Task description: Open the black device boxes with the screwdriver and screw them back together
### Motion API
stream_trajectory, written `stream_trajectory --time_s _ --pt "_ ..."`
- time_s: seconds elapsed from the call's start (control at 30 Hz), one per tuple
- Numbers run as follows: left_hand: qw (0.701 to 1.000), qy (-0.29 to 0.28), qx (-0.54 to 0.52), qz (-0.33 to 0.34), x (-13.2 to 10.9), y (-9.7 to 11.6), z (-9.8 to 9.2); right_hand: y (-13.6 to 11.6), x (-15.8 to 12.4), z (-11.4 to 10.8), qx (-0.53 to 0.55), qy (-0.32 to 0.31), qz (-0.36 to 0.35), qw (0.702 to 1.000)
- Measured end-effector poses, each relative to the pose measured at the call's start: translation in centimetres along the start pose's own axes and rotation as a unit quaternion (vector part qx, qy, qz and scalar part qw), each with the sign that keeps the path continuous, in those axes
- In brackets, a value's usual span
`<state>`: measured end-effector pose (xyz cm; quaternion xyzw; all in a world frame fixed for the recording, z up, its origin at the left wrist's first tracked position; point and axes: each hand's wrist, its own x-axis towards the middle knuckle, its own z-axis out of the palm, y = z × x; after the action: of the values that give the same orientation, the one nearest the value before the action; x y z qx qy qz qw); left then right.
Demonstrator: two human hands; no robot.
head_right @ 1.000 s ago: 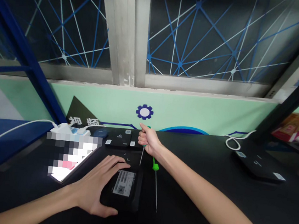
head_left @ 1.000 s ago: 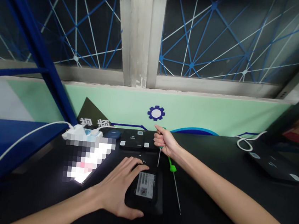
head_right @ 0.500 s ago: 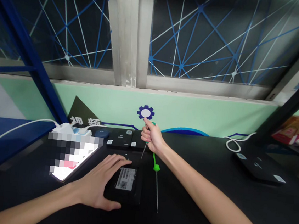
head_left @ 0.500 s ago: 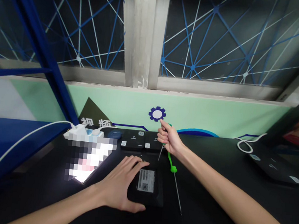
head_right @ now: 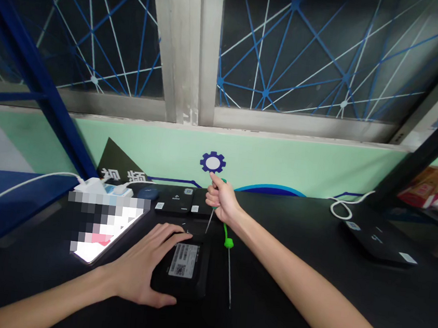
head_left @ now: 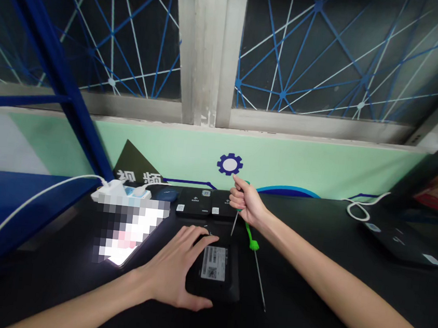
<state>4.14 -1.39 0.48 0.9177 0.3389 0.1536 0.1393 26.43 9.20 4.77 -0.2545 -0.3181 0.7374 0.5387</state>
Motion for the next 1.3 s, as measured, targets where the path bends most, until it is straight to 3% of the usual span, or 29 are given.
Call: stream_trajectory --time_s 0.23,0.4,0.8,1.0,1.3 --pt "0.999 0.019 0.006 0.042 -0.2 -0.2 0.0 -0.5 0.7 -1.5 0.058 0.023 0.112 0.992" --pt "0.998 0.021 0.011 0.059 -0.2 -0.3 0.1 -0.2 0.6 -1.5 0.08 0.035 0.147 0.985" --pt "1.0 -0.009 0.014 0.019 0.0 0.5 -0.4 0.9 0.8 -1.6 0.063 0.053 0.117 0.99" --pt "0.999 -0.03 0.015 0.001 -0.1 -0.3 0.3 1.5 1.1 -1.9 0.033 0.062 0.101 0.992" --pt "0.999 -0.041 0.007 -0.008 -0.1 0.0 0.1 1.5 0.5 -0.7 -0.014 0.031 0.062 0.997"
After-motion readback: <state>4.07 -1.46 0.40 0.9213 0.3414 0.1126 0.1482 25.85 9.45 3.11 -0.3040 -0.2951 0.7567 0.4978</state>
